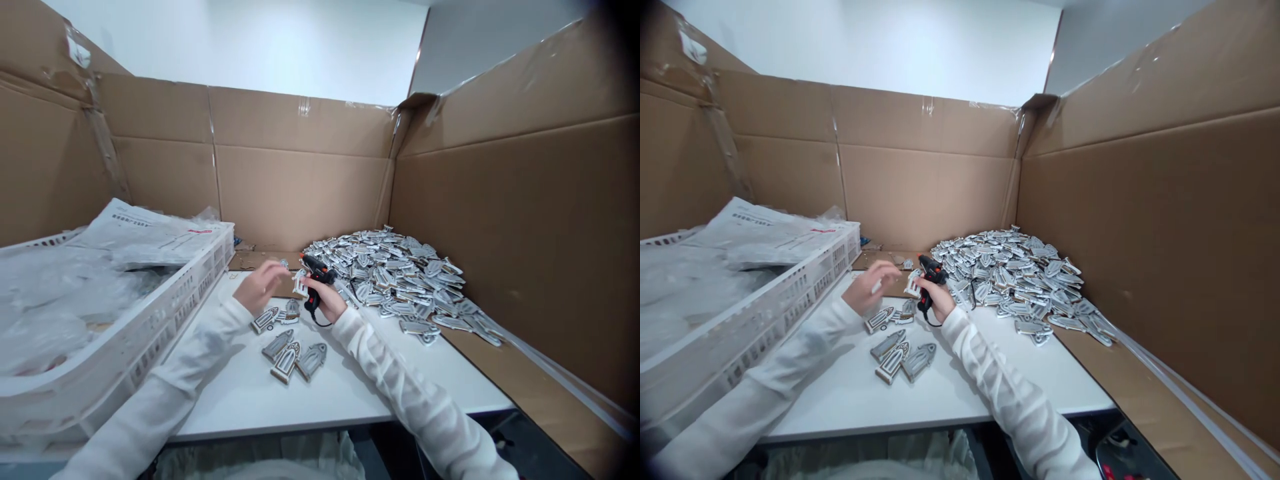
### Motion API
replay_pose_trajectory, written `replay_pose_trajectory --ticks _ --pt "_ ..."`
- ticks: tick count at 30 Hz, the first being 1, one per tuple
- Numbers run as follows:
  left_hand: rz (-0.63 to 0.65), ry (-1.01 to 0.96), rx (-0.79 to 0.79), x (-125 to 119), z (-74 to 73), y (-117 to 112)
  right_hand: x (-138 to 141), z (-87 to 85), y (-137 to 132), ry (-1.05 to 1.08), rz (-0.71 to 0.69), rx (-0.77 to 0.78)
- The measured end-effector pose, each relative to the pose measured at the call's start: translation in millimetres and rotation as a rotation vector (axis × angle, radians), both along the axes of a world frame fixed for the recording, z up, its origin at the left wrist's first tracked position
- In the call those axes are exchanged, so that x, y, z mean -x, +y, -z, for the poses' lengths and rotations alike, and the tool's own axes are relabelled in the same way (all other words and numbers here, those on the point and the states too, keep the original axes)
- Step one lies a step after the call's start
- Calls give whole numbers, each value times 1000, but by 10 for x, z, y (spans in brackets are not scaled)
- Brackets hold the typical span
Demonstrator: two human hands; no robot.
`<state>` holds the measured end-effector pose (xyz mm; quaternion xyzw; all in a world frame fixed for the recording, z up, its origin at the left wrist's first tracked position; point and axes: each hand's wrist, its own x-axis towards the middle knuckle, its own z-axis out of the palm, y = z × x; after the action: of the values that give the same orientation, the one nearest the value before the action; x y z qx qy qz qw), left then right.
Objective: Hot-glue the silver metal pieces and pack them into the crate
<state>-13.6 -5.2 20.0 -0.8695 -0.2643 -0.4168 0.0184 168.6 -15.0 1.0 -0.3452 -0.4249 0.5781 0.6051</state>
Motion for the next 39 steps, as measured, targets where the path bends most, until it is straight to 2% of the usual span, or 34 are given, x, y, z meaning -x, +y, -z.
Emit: replay_pose_trajectory --ticks 2,3,5,7,10,12,16,23,32,39 --pt "-260 -169 132 157 -24 144 -5 2 14 -35 84 -42" --pt "-394 -163 241 239 -12 218 -5 9 22 -56 107 -63" --pt "-583 40 483 374 53 339 3 37 36 -98 123 -101" --pt "-650 248 633 449 145 399 21 76 43 -143 123 -113" --pt "-659 321 683 467 244 395 46 124 39 -205 122 -112" --pt "-660 327 695 461 259 372 53 134 29 -240 107 -109" --pt "-668 310 677 481 223 367 50 126 8 -279 87 -99" --pt "-674 261 617 531 165 371 58 119 -11 -309 131 -124" --pt "-471 355 826 643 230 440 84 87 -45 -317 107 -125" --pt "-471 279 731 582 157 404 85 88 -59 -344 122 -147"
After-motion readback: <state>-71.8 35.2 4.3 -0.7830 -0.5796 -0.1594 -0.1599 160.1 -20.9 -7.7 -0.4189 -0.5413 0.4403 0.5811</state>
